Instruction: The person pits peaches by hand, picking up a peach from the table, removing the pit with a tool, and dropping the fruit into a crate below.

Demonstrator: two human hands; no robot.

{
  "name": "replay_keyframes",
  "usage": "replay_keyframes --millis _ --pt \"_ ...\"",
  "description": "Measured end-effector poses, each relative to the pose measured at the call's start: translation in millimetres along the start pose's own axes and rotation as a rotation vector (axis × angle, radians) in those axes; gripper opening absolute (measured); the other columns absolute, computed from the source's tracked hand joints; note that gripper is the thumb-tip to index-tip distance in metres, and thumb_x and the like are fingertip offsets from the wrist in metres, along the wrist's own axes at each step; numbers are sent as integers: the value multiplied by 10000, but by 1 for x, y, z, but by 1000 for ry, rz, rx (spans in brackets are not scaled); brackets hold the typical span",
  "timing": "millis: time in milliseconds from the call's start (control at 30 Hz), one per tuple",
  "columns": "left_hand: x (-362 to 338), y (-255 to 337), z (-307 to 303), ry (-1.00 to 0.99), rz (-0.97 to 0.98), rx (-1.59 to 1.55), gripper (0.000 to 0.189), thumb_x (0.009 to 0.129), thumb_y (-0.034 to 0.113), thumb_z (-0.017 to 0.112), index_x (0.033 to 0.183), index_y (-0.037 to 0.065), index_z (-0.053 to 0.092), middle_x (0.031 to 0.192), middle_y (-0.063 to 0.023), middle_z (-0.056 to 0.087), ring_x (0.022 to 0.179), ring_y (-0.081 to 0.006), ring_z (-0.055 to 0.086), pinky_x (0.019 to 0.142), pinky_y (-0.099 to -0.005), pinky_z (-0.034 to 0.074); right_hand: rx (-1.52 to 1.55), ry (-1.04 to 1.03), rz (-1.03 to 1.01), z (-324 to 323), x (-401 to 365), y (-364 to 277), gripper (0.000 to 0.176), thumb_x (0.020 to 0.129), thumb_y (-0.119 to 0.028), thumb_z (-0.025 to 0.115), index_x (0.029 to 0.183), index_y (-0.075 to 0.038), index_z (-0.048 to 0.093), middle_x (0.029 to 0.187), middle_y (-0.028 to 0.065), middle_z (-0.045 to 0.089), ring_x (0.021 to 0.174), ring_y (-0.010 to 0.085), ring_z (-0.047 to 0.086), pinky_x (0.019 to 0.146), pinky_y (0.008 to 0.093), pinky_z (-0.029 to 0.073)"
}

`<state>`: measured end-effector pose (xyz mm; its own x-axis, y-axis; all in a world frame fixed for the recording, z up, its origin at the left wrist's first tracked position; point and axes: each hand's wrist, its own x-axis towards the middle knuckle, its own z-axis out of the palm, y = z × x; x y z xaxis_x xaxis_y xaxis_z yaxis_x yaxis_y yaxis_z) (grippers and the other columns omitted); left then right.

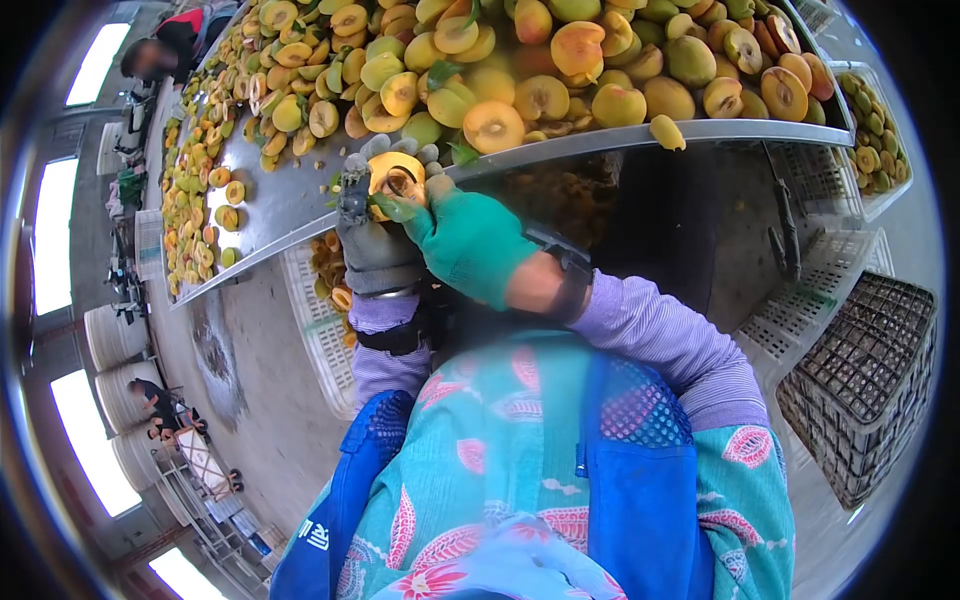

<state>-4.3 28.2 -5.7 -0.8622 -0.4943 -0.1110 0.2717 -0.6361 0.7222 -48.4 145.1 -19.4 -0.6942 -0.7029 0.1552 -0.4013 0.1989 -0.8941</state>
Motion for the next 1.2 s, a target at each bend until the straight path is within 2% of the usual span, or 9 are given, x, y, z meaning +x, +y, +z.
replay_keyframes --millis 200,400,500,600,733,800,867,1033,1200 --pt "-5 -1 5 52 94 101 377 941 309 564 1201 45 497 1119 -138 581 1023 -283 599 881 -413 511 99 86 50 -1 -3 -7 329 964 -317 512 964 11 495 670 212 583 629 403 593 539 463 451" --pt "-3 -3 8 -8 110 134 263 948 238 559 1132 51 541 1070 -129 604 1023 -263 602 870 -397 513 80 0 124 -3 -6 -5 202 947 -230 524 1005 -37 523 727 215 613 684 391 623 559 433 467" --pt "-2 -4 12 -99 189 207 224 952 213 554 1086 33 554 1046 -122 612 992 -232 609 851 -361 514 421 -116 138 5 -12 4 196 946 -223 529 1019 -42 544 769 166 623 698 318 623 594 376 467" --pt "-1 -8 13 -109 325 437 311 975 296 518 1114 18 532 1061 -153 611 958 -264 634 853 -376 529 269 -122 63 -7 -3 17 308 952 -326 523 1036 -30 527 756 209 608 693 372 602 599 427 460" --pt "2 10 3 -157 47 485 309 976 286 520 1089 3 568 1014 -133 628 919 -244 642 839 -343 534 96 -133 152 -3 -10 8 368 949 -368 532 1054 -15 530 747 198 607 674 346 600 599 427 459" --pt "0 6 9 27 39 439 334 966 301 540 1058 -17 585 974 -130 632 841 -227 639 736 -325 535 552 -22 291 23 -12 -4 369 959 -420 534 969 -56 594 680 54 551 542 156 508 471 330 423" --pt "-1 -1 15 204 25 381 363 956 316 561 1027 -37 601 933 -127 637 763 -211 637 633 -307 537 1179 -301 715 -6 -1 -27 358 959 -443 532 920 -97 615 663 10 523 499 83 447 428 257 375" --pt "15 5 2 -311 41 520 529 929 475 525 990 -46 585 825 -174 636 696 -208 627 614 -309 534 1544 -507 670 -25 -2 -24 345 987 -436 467 975 -108 574 635 -27 500 469 74 457 418 235 390" --pt "15 -2 1 -316 -25 486 539 925 499 518 973 -34 584 828 -161 637 713 -209 625 646 -327 538 1420 -375 796 -23 -1 -26 358 1004 -440 407 964 -110 538 574 -42 470 437 90 454 414 256 380"
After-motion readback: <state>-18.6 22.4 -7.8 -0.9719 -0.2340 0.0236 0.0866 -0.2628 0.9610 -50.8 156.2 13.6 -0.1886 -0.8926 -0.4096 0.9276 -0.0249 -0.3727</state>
